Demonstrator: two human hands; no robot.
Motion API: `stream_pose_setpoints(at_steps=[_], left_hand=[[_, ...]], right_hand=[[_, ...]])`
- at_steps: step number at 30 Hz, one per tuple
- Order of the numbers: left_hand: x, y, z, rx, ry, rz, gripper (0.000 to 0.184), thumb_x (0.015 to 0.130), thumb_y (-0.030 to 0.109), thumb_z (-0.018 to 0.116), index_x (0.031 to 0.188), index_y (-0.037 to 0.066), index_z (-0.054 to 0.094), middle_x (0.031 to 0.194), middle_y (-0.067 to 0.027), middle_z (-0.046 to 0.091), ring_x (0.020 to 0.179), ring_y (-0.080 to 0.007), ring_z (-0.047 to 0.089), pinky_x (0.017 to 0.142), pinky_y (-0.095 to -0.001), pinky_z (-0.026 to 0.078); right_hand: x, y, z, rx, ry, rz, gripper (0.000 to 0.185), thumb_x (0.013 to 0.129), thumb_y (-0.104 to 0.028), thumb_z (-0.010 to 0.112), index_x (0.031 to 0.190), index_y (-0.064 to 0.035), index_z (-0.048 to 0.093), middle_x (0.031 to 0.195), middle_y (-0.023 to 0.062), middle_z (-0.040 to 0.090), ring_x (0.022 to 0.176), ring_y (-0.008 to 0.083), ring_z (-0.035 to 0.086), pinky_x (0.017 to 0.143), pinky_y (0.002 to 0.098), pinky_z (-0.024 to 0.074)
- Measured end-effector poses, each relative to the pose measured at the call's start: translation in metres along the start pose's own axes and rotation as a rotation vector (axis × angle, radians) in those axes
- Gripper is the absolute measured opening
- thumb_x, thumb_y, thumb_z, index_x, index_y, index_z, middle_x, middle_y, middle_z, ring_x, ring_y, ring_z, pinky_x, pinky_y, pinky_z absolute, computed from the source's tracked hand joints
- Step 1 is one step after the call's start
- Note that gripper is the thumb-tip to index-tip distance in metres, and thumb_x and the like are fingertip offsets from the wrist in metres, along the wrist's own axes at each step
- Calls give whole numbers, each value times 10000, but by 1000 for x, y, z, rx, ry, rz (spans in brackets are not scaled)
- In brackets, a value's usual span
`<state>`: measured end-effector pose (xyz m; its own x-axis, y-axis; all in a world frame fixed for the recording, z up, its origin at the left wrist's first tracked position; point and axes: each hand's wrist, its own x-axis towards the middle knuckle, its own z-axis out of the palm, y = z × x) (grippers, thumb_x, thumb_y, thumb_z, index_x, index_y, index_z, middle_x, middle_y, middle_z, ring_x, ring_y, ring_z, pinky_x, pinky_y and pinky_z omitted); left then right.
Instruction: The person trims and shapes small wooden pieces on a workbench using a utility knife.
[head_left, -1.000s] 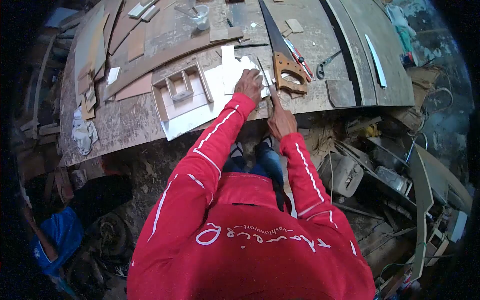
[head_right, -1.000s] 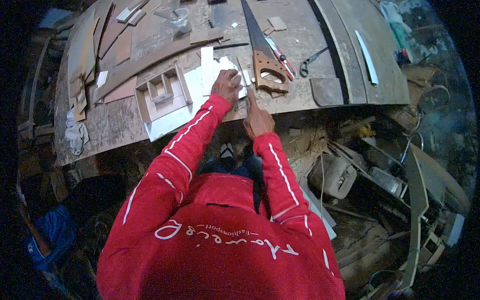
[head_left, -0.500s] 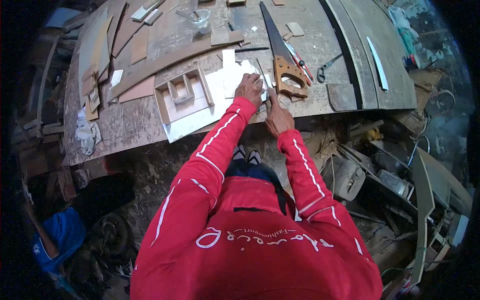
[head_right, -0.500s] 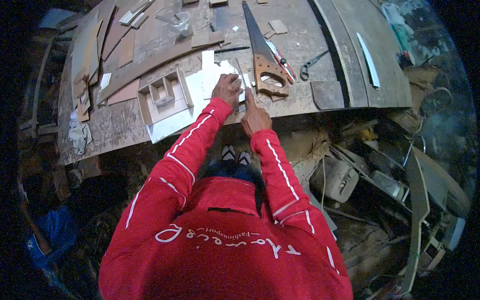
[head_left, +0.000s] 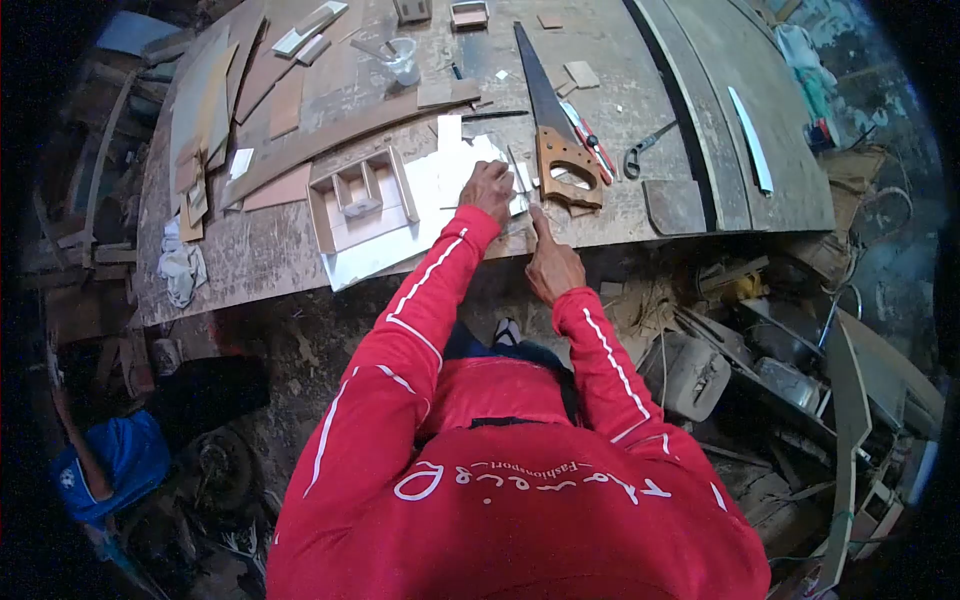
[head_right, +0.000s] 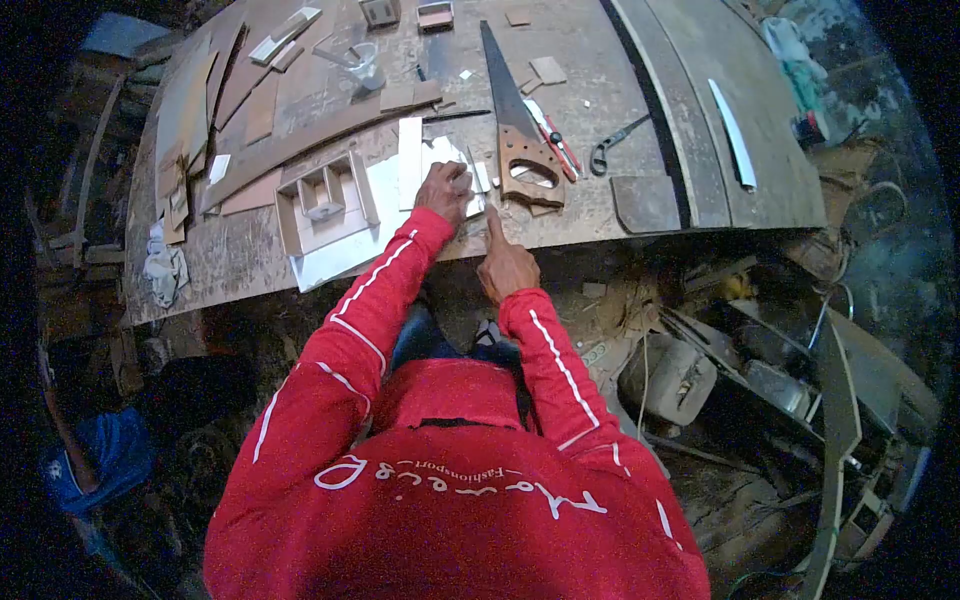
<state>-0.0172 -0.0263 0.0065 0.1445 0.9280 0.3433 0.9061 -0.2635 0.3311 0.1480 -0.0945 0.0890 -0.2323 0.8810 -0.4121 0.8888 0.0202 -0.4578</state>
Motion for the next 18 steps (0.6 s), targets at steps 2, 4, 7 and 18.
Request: stream_pose_setpoints(at_steps=[2,4,7,18], left_hand=[[-3,0,1,-14,5,9,224,746,131,704,954,48,689,1121,-107,617,1049,-321,544,874,-383,511],[-4,1,-2,6,16,26,234,742,125,708,960,43,689,1120,-111,616,1050,-322,545,868,-385,513],[-4,3,-2,-54,16,-21,235,740,118,706,960,38,688,1114,-113,617,1046,-321,547,860,-384,515],[-4,3,-2,-57,10,-31,187,771,126,681,934,33,688,1124,-106,613,1040,-309,543,866,-377,508]], right_hand=[[22,3,11,-11,64,-45,756,842,-162,525,1513,-281,197,859,312,656,832,496,646,729,569,499],[45,-1,14,18,109,-89,771,828,-137,521,1513,-283,197,831,307,653,810,495,646,711,572,494],[28,-3,11,-4,89,-56,794,815,-121,531,1516,-279,192,812,304,652,786,496,645,700,574,492],[14,-9,4,-13,76,-16,800,805,-93,517,1524,-256,205,790,311,650,779,516,635,712,564,486]])
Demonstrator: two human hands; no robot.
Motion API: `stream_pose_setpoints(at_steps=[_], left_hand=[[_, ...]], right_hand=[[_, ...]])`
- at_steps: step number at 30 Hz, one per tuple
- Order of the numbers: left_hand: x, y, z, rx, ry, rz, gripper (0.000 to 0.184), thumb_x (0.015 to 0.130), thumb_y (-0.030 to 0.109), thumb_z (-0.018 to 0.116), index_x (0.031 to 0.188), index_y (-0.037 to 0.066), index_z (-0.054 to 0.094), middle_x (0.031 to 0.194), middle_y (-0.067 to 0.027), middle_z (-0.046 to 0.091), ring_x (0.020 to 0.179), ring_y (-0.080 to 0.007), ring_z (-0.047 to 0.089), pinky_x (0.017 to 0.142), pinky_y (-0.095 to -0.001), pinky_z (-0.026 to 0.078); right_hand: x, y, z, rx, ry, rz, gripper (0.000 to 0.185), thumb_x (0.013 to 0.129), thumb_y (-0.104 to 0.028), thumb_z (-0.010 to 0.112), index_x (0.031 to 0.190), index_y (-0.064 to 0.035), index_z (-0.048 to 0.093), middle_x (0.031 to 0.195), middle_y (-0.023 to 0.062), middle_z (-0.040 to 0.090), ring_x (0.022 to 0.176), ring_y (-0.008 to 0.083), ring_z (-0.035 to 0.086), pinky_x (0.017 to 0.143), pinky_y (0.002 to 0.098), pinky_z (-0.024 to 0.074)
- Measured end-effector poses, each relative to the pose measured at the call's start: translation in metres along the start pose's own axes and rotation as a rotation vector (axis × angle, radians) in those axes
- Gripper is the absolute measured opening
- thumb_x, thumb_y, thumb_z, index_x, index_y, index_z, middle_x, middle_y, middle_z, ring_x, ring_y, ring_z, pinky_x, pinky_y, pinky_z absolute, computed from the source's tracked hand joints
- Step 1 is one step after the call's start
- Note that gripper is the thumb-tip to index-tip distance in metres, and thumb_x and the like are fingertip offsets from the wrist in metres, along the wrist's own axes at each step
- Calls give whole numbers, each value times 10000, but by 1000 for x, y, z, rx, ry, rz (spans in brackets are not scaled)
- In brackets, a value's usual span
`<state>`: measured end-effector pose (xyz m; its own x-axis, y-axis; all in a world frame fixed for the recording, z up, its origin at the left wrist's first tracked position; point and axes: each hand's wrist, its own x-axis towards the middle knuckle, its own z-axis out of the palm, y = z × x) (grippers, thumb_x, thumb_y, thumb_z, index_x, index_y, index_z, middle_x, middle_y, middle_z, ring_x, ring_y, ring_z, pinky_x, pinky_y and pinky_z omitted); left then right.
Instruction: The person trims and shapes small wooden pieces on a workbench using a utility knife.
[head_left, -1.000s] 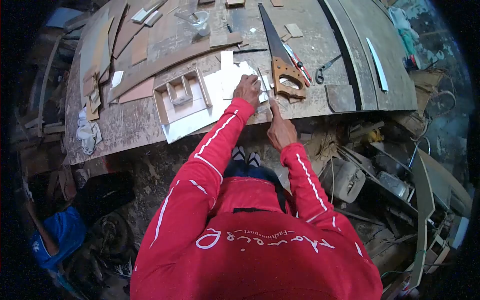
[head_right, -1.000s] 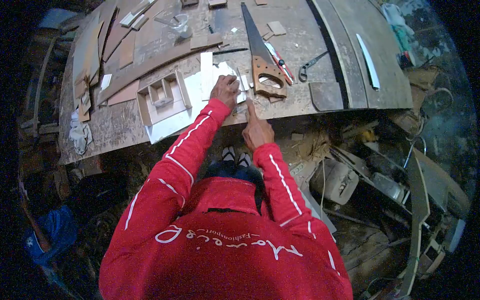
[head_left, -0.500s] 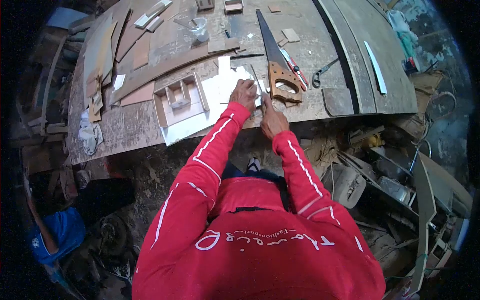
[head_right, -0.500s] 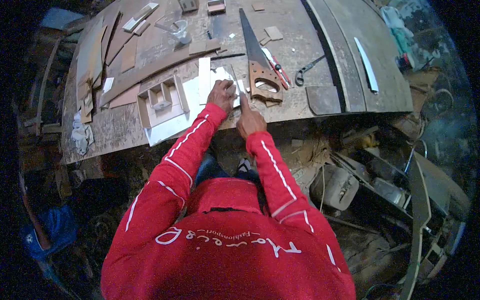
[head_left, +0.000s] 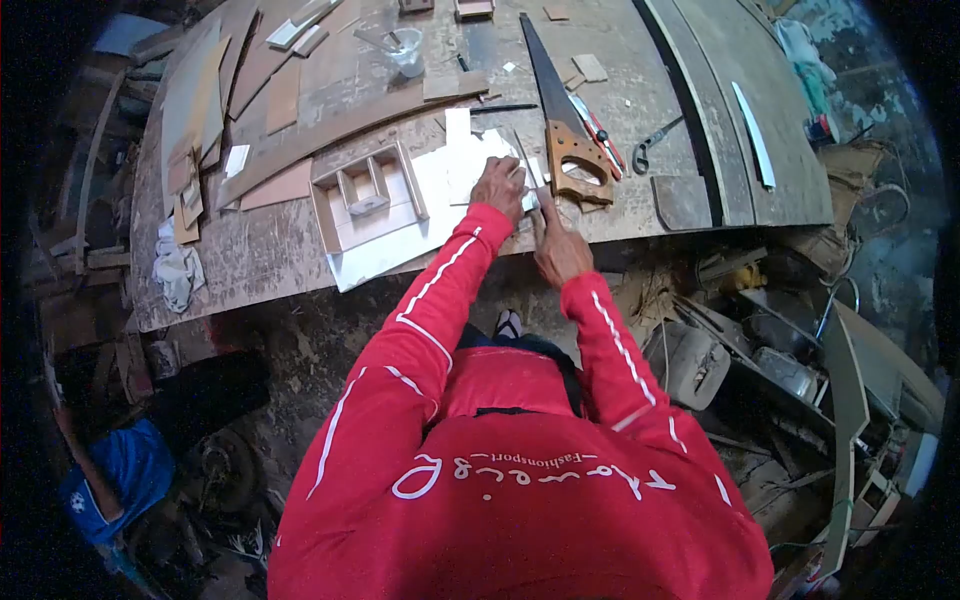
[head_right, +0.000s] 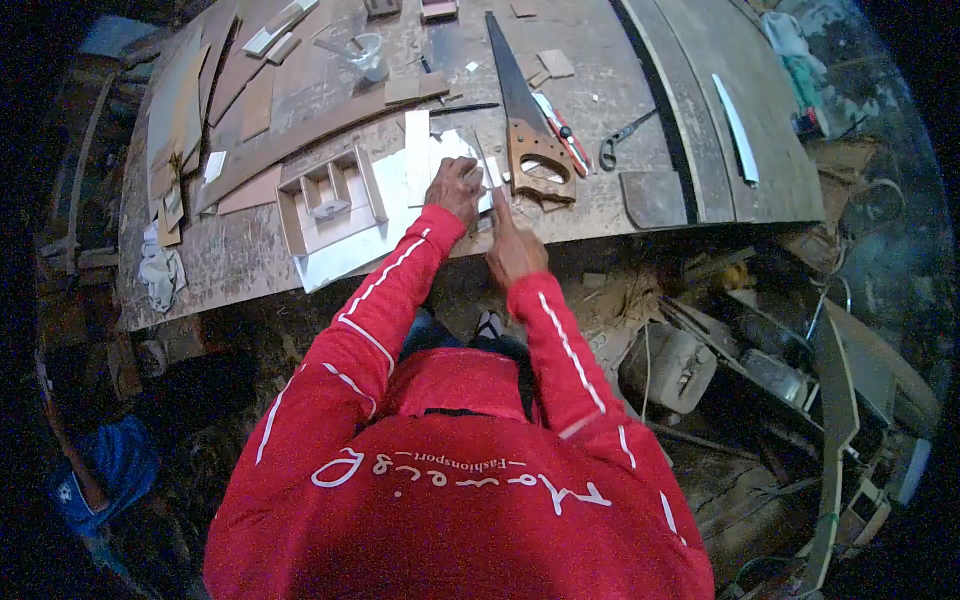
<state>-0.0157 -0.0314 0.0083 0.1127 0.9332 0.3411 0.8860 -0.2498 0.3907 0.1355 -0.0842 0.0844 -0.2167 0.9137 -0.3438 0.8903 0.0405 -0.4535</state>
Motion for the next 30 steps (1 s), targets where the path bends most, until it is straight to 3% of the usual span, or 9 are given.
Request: stream_pose_setpoints(at_steps=[9,10,13,16,18,22,30], left_hand=[[1,4,-8,30,-42,-26,202,793,159,671,967,64,711,1133,-84,614,1064,-290,542,901,-361,502],[2,5,-8,19,-57,-49,190,797,156,666,958,68,713,1136,-73,615,1073,-278,540,907,-358,501],[1,1,0,25,6,-2,164,782,135,681,914,38,681,1088,-83,604,1044,-287,531,880,-363,495],[1,-6,6,138,-81,60,193,807,163,663,971,64,690,1138,-66,614,1071,-282,542,904,-359,501],[1,2,1,100,-80,-7,196,807,161,666,975,62,686,1137,-67,615,1067,-284,542,902,-361,501],[2,2,-1,81,-46,-5,198,805,162,673,975,61,689,1142,-71,613,1065,-286,541,896,-362,503],[1,5,-5,66,-85,-29,242,794,158,677,1012,54,682,1144,-78,613,1060,-298,539,893,-353,509]], right_hand=[[20,9,6,-1,56,-103,777,819,-104,529,1509,-255,204,762,315,636,756,511,618,680,584,447],[9,9,3,-13,13,-31,744,810,-129,516,1491,-261,248,808,304,654,803,501,640,703,583,488],[-19,11,-9,-45,-29,-34,722,824,-144,514,1488,-264,256,798,296,653,799,498,640,694,585,490],[7,19,6,-37,17,-97,770,826,-135,536,1513,-264,213,782,293,653,749,495,634,690,577,490],[26,12,4,10,9,-124,802,828,-112,534,1529,-260,173,782,294,654,749,494,633,694,570,488],[-18,5,-14,-26,-44,-29,796,830,-104,532,1519,-287,179,779,293,649,774,497,633,707,576,483],[12,9,1,11,21,-53,744,831,-122,525,1492,-297,229,762,318,633,795,511,625,711,589,457]])
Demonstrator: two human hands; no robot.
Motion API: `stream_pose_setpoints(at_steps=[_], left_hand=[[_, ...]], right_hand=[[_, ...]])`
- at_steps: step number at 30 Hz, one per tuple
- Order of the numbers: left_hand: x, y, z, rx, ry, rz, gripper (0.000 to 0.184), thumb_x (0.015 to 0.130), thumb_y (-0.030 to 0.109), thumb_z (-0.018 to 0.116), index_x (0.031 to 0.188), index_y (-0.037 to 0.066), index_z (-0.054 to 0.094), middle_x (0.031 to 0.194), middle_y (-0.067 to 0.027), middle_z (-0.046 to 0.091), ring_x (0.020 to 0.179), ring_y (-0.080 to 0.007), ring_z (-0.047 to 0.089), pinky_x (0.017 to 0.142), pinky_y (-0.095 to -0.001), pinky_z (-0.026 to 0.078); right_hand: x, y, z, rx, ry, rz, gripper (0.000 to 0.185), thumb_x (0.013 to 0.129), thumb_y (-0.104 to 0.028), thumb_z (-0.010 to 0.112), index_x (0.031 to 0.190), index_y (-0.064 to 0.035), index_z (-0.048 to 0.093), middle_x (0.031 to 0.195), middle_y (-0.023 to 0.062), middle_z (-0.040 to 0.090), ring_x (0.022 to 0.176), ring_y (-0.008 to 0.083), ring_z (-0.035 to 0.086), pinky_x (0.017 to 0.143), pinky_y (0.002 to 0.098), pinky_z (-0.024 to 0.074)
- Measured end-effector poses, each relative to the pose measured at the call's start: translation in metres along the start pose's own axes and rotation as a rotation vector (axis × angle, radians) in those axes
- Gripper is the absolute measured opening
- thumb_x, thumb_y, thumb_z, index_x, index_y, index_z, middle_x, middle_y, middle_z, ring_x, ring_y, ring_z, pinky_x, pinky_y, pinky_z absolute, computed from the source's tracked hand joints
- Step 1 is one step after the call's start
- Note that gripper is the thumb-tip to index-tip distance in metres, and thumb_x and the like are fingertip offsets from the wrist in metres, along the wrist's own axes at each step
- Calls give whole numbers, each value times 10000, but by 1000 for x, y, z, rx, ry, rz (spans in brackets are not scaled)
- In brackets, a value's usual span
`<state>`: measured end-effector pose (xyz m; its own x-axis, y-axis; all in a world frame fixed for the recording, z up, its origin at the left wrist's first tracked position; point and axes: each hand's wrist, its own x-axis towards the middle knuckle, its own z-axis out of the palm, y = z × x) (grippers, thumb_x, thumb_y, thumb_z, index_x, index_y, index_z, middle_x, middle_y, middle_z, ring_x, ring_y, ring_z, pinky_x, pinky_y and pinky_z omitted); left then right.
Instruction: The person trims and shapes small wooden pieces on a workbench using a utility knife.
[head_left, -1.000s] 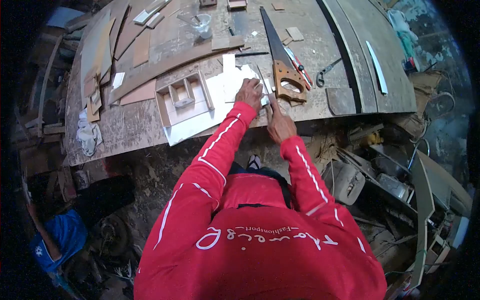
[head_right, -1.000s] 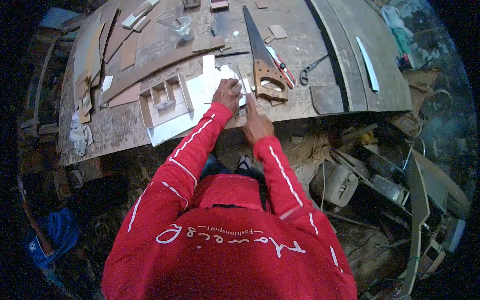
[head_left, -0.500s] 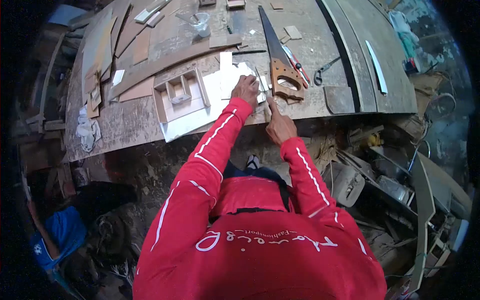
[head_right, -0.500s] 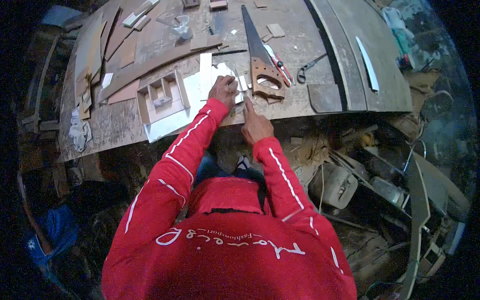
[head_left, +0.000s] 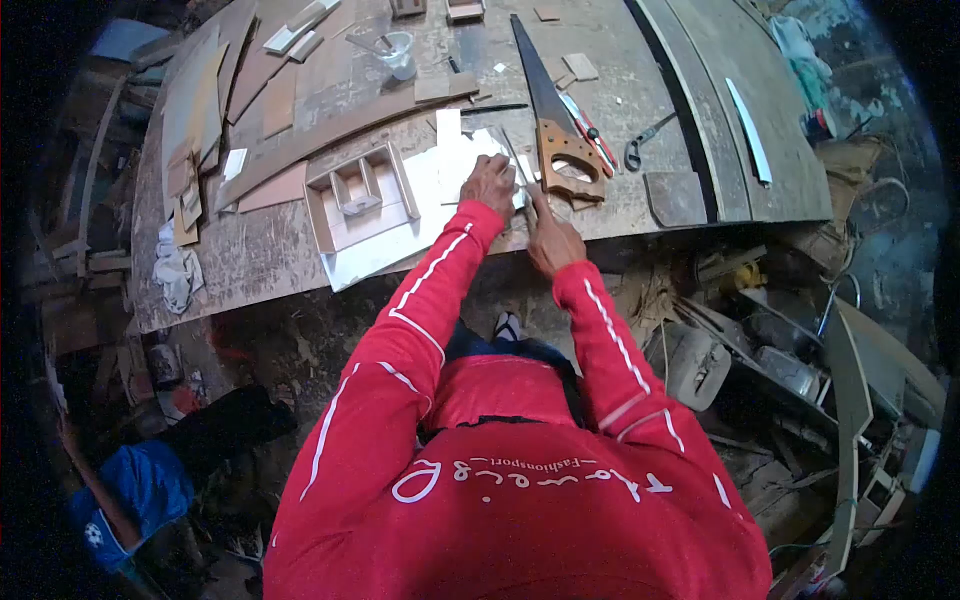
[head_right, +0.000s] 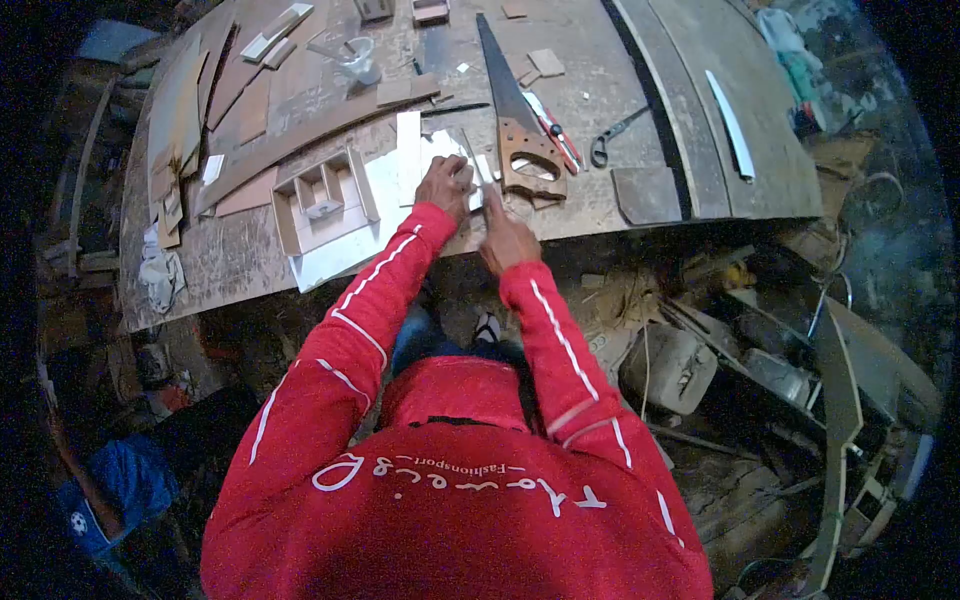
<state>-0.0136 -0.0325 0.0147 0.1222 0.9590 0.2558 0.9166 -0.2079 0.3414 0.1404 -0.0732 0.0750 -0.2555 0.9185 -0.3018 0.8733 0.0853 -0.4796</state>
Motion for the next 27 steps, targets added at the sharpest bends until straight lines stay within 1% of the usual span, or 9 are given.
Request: stream_pose_setpoints(at_steps=[2,6,9,13,18,21,25,26,27], left_hand=[[3,-3,2,10,13,6,245,793,154,675,1015,52,682,1143,-81,613,1055,-299,539,892,-350,509],[1,-2,3,25,23,9,245,792,153,679,1012,45,680,1145,-85,611,1059,-289,537,890,-351,509],[0,2,-3,-1,-1,-11,251,792,161,687,1011,38,678,1146,-87,609,1064,-283,534,891,-354,508],[0,-3,10,31,51,9,257,791,167,692,1011,36,680,1147,-89,608,1065,-283,534,890,-356,506],[-2,0,3,21,32,14,232,800,156,679,999,36,684,1151,-87,607,1065,-281,535,889,-354,507],[1,-1,0,32,6,7,226,803,156,674,995,39,686,1151,-89,606,1057,-285,539,885,-357,509],[-1,-5,8,10,38,5,225,806,163,672,997,44,686,1151,-86,604,1053,-287,539,884,-357,512],[0,-4,8,10,39,11,225,807,164,671,997,45,686,1150,-85,603,1053,-287,538,884,-357,512],[1,-2,6,11,36,6,226,807,166,672,996,44,685,1148,-83,604,1052,-286,538,883,-356,513]], right_hand=[[-30,-3,-13,-28,-81,69,729,846,-146,511,1501,-283,222,811,324,647,816,514,630,735,588,478],[-5,0,-1,1,-41,46,681,882,-157,482,1499,-293,226,810,318,648,805,508,631,735,589,479],[12,5,7,10,-4,-30,718,861,-134,507,1500,-295,223,811,313,650,804,505,633,732,588,479],[-35,10,-2,-25,-35,40,789,805,-100,564,1493,-313,240,772,307,645,788,506,635,708,587,483],[10,5,6,53,41,-73,697,855,-134,528,1476,-304,262,737,312,630,750,514,620,670,599,461],[-8,2,-1,36,-29,30,709,857,-135,530,1483,-312,249,751,313,633,759,514,622,680,595,462],[-32,12,0,35,-1,-3,786,808,-114,540,1500,-318,228,763,327,635,774,520,626,703,591,464],[-19,6,-5,41,-56,58,807,779,-98,548,1496,-312,245,771,331,636,780,524,627,711,588,467],[0,9,0,42,-23,17,806,780,-96,548,1496,-313,247,770,330,637,780,524,627,710,587,468]])
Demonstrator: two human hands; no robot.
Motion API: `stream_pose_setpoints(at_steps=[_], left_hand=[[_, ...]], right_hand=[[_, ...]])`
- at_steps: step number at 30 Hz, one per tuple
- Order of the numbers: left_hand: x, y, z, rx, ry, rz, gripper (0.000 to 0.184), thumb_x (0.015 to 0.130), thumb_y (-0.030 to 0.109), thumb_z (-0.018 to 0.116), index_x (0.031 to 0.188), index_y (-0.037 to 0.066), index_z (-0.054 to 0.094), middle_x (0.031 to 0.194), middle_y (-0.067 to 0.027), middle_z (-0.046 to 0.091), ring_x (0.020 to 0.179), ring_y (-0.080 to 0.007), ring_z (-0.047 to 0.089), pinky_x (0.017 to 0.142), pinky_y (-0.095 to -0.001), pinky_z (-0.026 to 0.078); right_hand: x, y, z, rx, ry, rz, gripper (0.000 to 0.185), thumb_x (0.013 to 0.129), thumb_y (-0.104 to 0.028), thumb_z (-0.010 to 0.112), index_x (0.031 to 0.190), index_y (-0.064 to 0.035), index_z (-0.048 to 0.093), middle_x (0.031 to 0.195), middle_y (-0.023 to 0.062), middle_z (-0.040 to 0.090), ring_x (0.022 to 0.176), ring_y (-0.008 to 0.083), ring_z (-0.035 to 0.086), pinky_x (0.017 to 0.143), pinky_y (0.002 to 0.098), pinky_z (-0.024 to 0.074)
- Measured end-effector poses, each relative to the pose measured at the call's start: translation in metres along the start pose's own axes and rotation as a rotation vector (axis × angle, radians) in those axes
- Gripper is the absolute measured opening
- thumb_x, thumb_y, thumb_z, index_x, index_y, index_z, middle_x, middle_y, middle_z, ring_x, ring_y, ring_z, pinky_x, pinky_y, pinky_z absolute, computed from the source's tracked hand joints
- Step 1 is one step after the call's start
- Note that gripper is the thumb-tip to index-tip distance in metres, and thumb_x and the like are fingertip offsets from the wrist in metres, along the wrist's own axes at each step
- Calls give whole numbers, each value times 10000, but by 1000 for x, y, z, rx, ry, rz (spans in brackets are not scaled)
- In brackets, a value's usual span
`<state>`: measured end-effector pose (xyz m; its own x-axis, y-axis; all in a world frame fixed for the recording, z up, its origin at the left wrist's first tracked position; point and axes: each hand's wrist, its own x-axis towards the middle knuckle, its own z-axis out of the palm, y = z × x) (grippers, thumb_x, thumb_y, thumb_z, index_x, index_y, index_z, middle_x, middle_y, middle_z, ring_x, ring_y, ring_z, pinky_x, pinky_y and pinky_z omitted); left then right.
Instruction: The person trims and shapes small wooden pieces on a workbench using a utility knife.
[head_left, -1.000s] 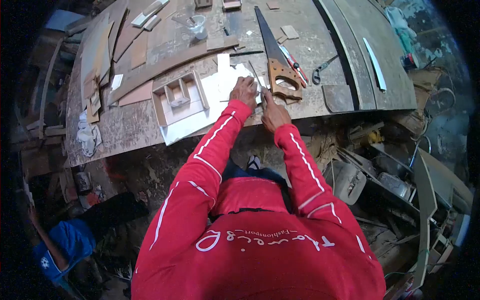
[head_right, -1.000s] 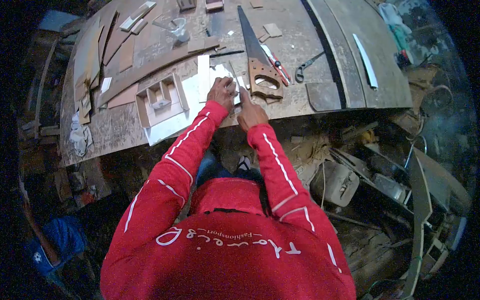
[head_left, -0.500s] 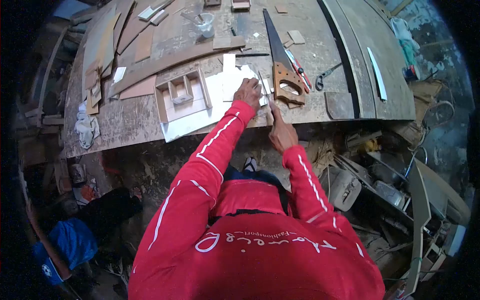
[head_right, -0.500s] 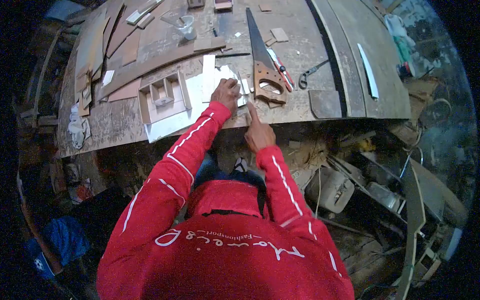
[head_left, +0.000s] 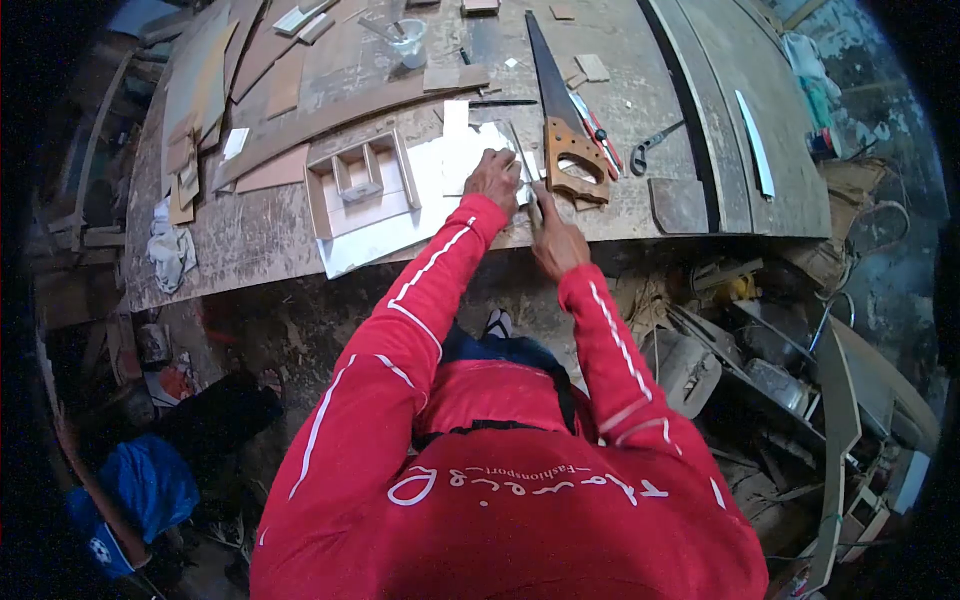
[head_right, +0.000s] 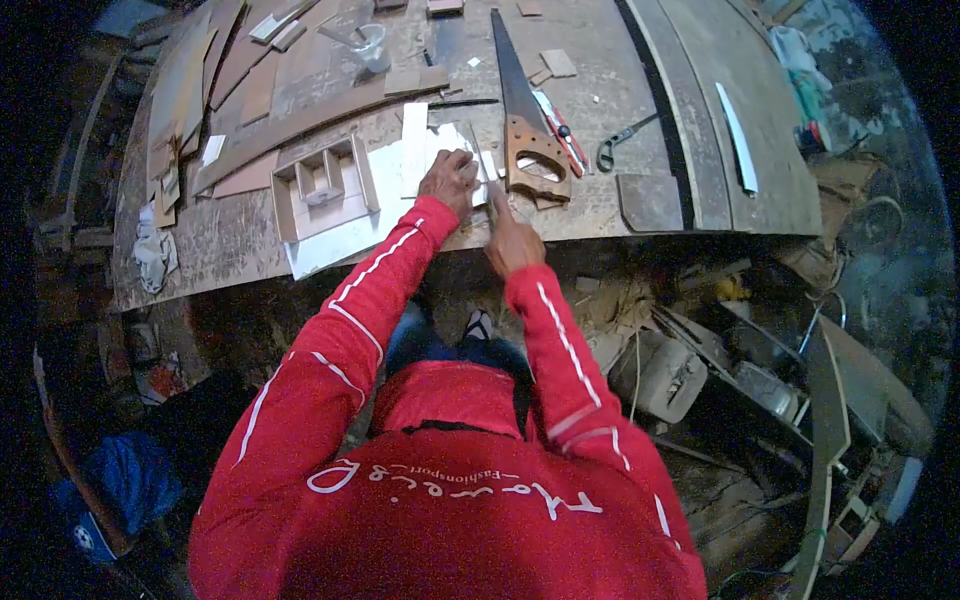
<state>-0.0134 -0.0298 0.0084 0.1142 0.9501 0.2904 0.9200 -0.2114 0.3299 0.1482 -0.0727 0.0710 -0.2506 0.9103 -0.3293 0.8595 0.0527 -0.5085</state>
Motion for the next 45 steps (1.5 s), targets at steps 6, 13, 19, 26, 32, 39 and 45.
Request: stream_pose_setpoints(at_steps=[6,13,19,26,32,39,45], left_hand=[[3,2,-8,25,-20,1,231,797,170,680,994,49,686,1141,-74,605,1052,-277,538,877,-349,513],[-2,2,-5,51,-35,7,237,785,165,683,998,60,686,1132,-80,609,1046,-273,546,888,-340,512],[-1,2,-6,3,8,9,200,795,152,670,963,46,667,1123,-95,610,1037,-288,546,880,-357,511],[3,-1,-2,3,12,13,188,804,151,667,957,44,685,1120,-94,612,1034,-289,544,882,-360,508],[7,-1,-5,39,-23,-6,189,819,160,661,950,27,688,1086,-107,612,1015,-292,534,881,-355,495],[8,0,-7,41,-21,-10,177,826,162,651,950,44,696,1102,-103,615,1018,-296,528,880,-364,502],[6,-6,3,91,0,42,136,800,141,663,902,55,684,1078,-65,602,1046,-277,529,861,-355,510]], right_hand=[[-34,3,-2,-2,-34,57,808,781,-80,539,1495,-322,247,795,333,640,802,513,634,703,576,480],[10,8,16,-7,42,-72,700,879,-150,520,1495,-293,218,765,336,622,754,529,605,651,600,435],[-22,9,11,-9,53,-60,733,852,-103,514,1500,-289,228,695,314,611,707,519,605,658,588,434],[-32,2,1,0,13,5,682,865,-90,480,1480,-280,256,751,332,616,758,526,605,703,588,445],[-16,14,-4,-45,-24,38,770,825,-102,523,1493,-341,223,822,328,646,823,515,638,734,582,493],[-36,-3,-11,-103,-27,44,777,829,-102,524,1505,-317,208,830,314,653,817,501,645,731,572,502],[-4,-1,-1,-50,14,-19,733,860,-134,497,1508,-301,197,807,329,638,795,518,627,723,592,477]])
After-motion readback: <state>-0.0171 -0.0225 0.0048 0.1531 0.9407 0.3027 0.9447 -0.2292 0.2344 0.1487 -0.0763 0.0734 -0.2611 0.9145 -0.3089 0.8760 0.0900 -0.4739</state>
